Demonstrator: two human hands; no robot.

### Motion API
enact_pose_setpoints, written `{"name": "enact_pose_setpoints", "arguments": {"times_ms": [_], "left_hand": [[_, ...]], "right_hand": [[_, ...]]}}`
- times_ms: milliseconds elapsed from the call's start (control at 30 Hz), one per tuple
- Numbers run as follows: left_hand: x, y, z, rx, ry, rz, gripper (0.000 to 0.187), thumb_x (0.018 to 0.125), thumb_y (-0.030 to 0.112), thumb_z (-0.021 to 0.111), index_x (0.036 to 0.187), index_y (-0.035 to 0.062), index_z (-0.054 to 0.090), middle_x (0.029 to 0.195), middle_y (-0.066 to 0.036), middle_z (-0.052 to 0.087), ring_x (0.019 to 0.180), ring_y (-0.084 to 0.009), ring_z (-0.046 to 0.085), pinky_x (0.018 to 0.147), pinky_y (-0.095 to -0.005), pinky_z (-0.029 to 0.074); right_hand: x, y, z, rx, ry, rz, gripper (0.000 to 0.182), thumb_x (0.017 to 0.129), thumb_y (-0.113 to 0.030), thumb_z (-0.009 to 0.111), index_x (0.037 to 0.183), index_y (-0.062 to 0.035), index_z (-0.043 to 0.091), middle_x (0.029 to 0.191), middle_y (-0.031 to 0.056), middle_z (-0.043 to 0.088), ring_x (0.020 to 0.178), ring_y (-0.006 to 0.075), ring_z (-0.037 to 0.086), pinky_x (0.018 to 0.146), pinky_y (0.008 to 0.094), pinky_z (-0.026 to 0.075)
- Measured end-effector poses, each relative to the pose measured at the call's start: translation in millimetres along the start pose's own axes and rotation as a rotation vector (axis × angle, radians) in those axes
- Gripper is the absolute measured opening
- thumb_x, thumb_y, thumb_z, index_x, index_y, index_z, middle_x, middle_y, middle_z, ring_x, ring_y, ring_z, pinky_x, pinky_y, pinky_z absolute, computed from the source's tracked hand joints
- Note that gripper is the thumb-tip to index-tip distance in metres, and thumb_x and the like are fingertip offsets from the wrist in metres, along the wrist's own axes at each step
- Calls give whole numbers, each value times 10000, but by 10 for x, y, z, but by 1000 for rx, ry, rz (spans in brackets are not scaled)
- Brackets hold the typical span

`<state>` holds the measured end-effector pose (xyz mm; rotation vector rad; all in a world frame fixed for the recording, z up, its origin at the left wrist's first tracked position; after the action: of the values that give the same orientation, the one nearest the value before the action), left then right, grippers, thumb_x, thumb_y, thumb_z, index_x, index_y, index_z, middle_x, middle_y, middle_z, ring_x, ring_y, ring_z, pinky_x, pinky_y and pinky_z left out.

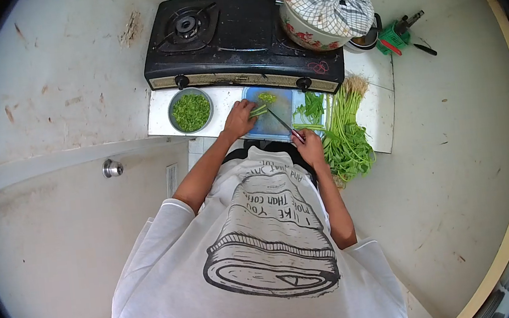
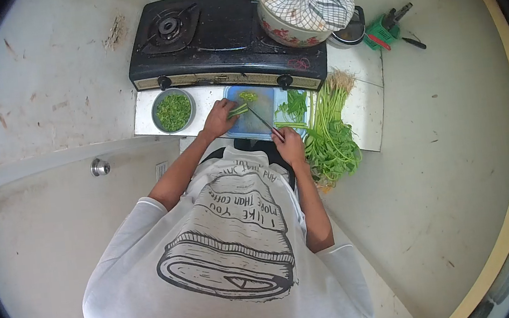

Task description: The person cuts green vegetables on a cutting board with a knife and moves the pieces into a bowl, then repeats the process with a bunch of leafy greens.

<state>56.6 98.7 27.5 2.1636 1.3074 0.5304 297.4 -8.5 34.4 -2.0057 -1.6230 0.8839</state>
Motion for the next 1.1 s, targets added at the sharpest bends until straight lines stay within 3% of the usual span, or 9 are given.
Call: {"name": "enact_pose_setpoints", "arguments": {"times_ms": [133, 233, 367, 700, 900, 1000, 1100], "left_hand": [[79, -265, -124, -297, 41, -64, 242, 904, 26, 636, 1137, 17, 700, 1060, -187, 665, 1000, -378, 649, 939, -455, 527], [56, -485, -254, -295, 107, -125, 242, 916, -7, 597, 1126, 9, 718, 1030, -192, 680, 938, -371, 678, 917, -441, 545], [2, -578, -231, -281, -66, -243, 263, 885, 8, 642, 1129, 30, 737, 1068, -172, 688, 962, -334, 693, 911, -429, 553], [-58, -389, -72, -131, -93, -30, 342, 856, -58, 624, 1186, 17, 672, 1113, -173, 661, 972, -330, 702, 889, -422, 580], [-107, -404, -56, -183, -140, 15, 336, 874, -27, 627, 1204, 18, 669, 1123, -184, 651, 978, -355, 689, 893, -423, 587], [-155, -437, -47, -195, -207, -76, 343, 896, 45, 662, 1239, 33, 664, 1159, -180, 639, 1048, -364, 669, 942, -432, 567], [-160, -297, -182, -82, -133, -34, 365, 911, 125, 699, 1266, 50, 658, 1196, -169, 627, 1133, -364, 638, 999, -446, 533]], "right_hand": [[21, 26, 30, 5, -21, 7, 317, 927, -308, 760, 1021, -8, 722, 989, 218, 734, 905, 404, 720, 816, 486, 553], [27, 12, 47, -8, -25, 24, 318, 930, -309, 761, 1017, -6, 720, 985, 219, 734, 896, 399, 722, 811, 482, 554], [1, -24, 36, 38, -13, 39, 291, 936, -278, 760, 1007, 3, 730, 983, 219, 736, 889, 393, 726, 807, 477, 558], [-22, 114, 126, 111, 38, 40, 311, 923, -268, 784, 987, 29, 722, 938, 228, 740, 841, 392, 734, 786, 461, 565], [-15, 101, 93, 103, 11, 47, 323, 922, -276, 786, 973, 35, 715, 931, 220, 741, 835, 385, 733, 781, 461, 558], [-15, 129, 93, 109, 1, 71, 326, 923, -279, 785, 981, 34, 717, 926, 219, 739, 840, 383, 733, 786, 462, 558], [-8, 111, 115, 109, -6, 65, 322, 928, -277, 779, 988, 33, 719, 930, 220, 739, 851, 381, 732, 792, 460, 557]]}}
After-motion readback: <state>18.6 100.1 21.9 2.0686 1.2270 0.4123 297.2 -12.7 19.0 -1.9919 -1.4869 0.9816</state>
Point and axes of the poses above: each hand's wrist, its own x-axis towards the middle knuckle, its own z-axis out of the palm, y = z × x, the point moved 10 cm from there along x, towards the middle knuckle
